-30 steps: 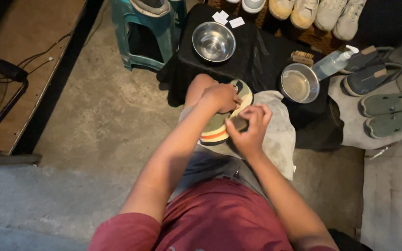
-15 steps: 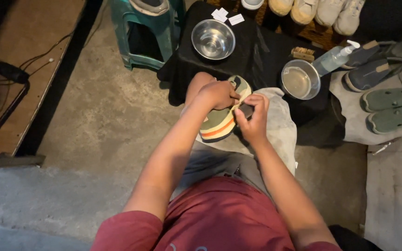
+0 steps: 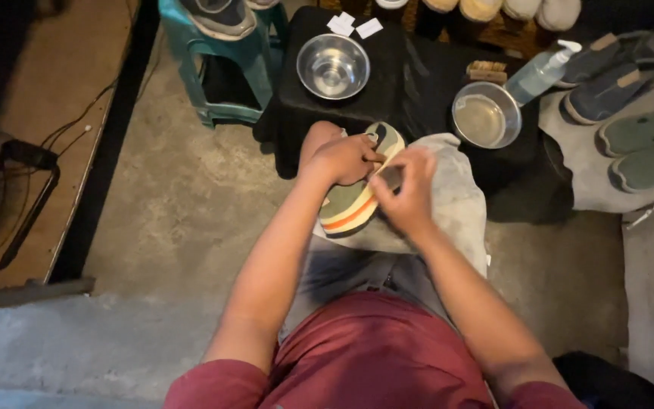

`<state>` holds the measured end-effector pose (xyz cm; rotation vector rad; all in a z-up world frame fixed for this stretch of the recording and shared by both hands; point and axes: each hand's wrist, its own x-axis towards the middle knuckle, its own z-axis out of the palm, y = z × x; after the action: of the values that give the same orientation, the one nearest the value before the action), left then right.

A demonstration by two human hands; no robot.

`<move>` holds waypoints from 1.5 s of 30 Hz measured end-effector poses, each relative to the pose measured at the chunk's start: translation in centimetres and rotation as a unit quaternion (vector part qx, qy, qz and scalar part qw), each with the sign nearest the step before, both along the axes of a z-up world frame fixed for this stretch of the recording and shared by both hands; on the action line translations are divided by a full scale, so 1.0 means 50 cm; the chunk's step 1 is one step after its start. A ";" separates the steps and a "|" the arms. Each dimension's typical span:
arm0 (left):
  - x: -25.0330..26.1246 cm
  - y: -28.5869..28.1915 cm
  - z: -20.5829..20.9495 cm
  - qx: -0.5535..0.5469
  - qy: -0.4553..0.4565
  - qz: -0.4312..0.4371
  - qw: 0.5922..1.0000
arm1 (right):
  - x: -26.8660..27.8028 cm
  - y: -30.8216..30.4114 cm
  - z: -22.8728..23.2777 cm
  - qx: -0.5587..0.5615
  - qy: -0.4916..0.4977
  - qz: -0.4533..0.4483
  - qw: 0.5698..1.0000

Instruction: The person scrubs a single sneaker with a brush, repeatedly dipping the brush into a bowl of water and wiping the shoe with a cloth. The person works on the upper and side panels of the shoe throughout the clip.

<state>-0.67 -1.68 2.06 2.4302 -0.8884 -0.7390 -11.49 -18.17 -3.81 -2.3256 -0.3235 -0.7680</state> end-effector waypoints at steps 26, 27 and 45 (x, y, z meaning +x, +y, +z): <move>-0.004 0.011 -0.018 0.023 -0.011 -0.013 1.000 | -0.049 0.068 0.056 0.063 -0.020 0.024 0.998; -0.002 0.002 -0.005 0.023 -0.006 -0.016 1.000 | -0.066 0.084 0.075 0.085 -0.037 0.054 0.994; 0.000 0.040 0.016 -0.025 0.021 -0.015 0.999 | -0.005 0.007 -0.010 0.067 -0.014 -0.008 0.998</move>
<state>-0.67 0.31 2.86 2.3542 -0.9188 -0.7662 -11.76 -17.85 -4.32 -2.1964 -0.2589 -0.8051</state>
